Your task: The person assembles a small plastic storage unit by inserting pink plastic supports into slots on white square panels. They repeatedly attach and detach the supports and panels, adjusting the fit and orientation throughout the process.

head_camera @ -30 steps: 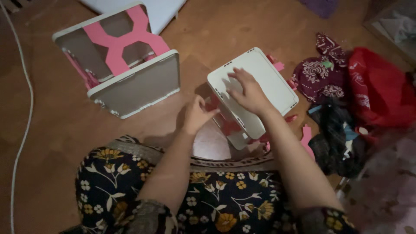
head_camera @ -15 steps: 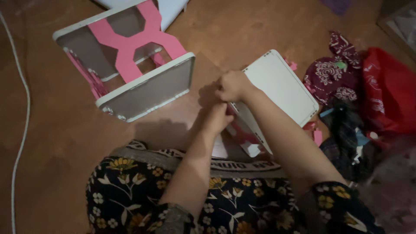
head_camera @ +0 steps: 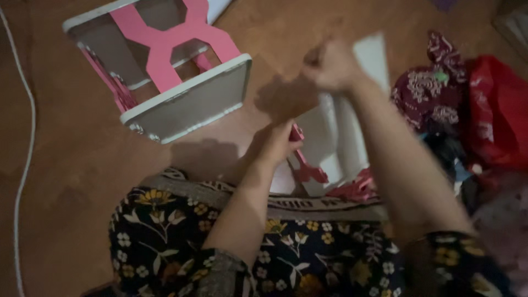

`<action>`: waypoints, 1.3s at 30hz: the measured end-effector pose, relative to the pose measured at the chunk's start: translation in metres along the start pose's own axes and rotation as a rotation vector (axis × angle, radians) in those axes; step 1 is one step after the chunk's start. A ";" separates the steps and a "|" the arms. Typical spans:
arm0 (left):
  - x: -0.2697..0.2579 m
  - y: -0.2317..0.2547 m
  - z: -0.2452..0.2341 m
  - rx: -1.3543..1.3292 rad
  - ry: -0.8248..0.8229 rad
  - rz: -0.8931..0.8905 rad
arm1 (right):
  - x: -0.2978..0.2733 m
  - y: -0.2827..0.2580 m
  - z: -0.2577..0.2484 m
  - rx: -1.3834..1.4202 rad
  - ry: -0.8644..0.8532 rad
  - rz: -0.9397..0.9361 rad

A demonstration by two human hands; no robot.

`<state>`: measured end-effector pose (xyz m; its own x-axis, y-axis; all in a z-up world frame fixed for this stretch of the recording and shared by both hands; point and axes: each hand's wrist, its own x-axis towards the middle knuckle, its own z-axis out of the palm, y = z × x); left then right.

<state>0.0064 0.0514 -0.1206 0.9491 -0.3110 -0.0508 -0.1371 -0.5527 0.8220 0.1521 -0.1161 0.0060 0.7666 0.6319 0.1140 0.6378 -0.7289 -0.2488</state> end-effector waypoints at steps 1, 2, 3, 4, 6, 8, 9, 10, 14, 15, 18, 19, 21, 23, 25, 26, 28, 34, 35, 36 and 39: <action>-0.003 0.008 -0.005 -0.001 -0.013 -0.027 | -0.002 -0.001 -0.019 -0.066 -0.010 -0.015; 0.001 0.017 -0.009 -0.007 -0.012 -0.041 | -0.002 -0.010 -0.027 -0.106 -0.022 -0.032; 0.003 0.023 -0.012 -0.027 0.004 -0.038 | 0.000 -0.023 -0.027 -0.146 -0.035 -0.049; 0.000 0.025 -0.015 -0.041 0.016 -0.043 | -0.001 -0.036 -0.026 -0.176 -0.048 -0.064; -0.002 0.026 -0.020 -0.046 0.028 -0.087 | -0.006 -0.051 -0.029 -0.208 -0.032 -0.114; -0.002 0.028 -0.021 -0.032 0.029 -0.171 | -0.015 -0.058 -0.032 -0.196 -0.024 -0.096; -0.003 0.028 -0.023 -0.044 0.070 -0.174 | -0.021 -0.059 -0.035 -0.168 -0.025 -0.053; 0.001 0.029 -0.026 -0.058 0.111 -0.173 | -0.027 -0.058 -0.037 -0.145 -0.024 -0.009; 0.004 0.040 -0.027 -0.016 0.496 -0.029 | -0.048 -0.044 -0.043 -0.319 -0.054 0.115; 0.005 0.047 -0.021 -0.226 0.552 -0.051 | -0.050 -0.042 -0.042 -0.342 -0.074 0.155; 0.001 0.077 0.006 -0.698 0.511 -0.066 | -0.053 -0.038 -0.032 -0.381 -0.093 0.230; -0.008 0.085 0.015 -0.752 0.375 -0.040 | -0.052 -0.038 -0.028 -0.389 -0.095 0.246; -0.029 0.099 0.029 -0.823 0.160 -0.099 | -0.049 -0.042 -0.019 -0.342 -0.069 0.228; -0.041 0.107 0.036 -0.851 0.003 -0.257 | -0.042 -0.047 -0.013 -0.307 -0.043 0.223; -0.042 0.105 0.039 -1.002 -0.032 -0.234 | -0.046 -0.053 -0.003 -0.273 -0.039 0.237; -0.041 0.103 0.040 -1.077 -0.049 -0.218 | -0.051 -0.051 -0.003 -0.203 0.020 0.207; -0.036 0.092 0.035 -0.926 -0.021 -0.260 | -0.063 -0.042 -0.004 -0.064 0.138 0.144; -0.029 0.058 0.033 -1.202 0.094 -0.218 | -0.208 0.017 -0.064 0.246 0.293 0.743; -0.028 0.055 0.034 -1.237 0.099 -0.252 | -0.234 0.021 -0.065 0.350 0.188 0.857; -0.028 0.052 0.035 -1.219 0.105 -0.266 | -0.255 0.023 -0.059 0.455 0.083 0.969; -0.028 0.053 0.037 -1.136 0.110 -0.328 | -0.301 0.024 -0.025 0.916 0.020 1.254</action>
<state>-0.0377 0.0023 -0.0962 0.9188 -0.1834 -0.3494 0.3946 0.4261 0.8141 -0.0616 -0.3299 -0.0102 0.7614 -0.2471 -0.5993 -0.6463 -0.3599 -0.6728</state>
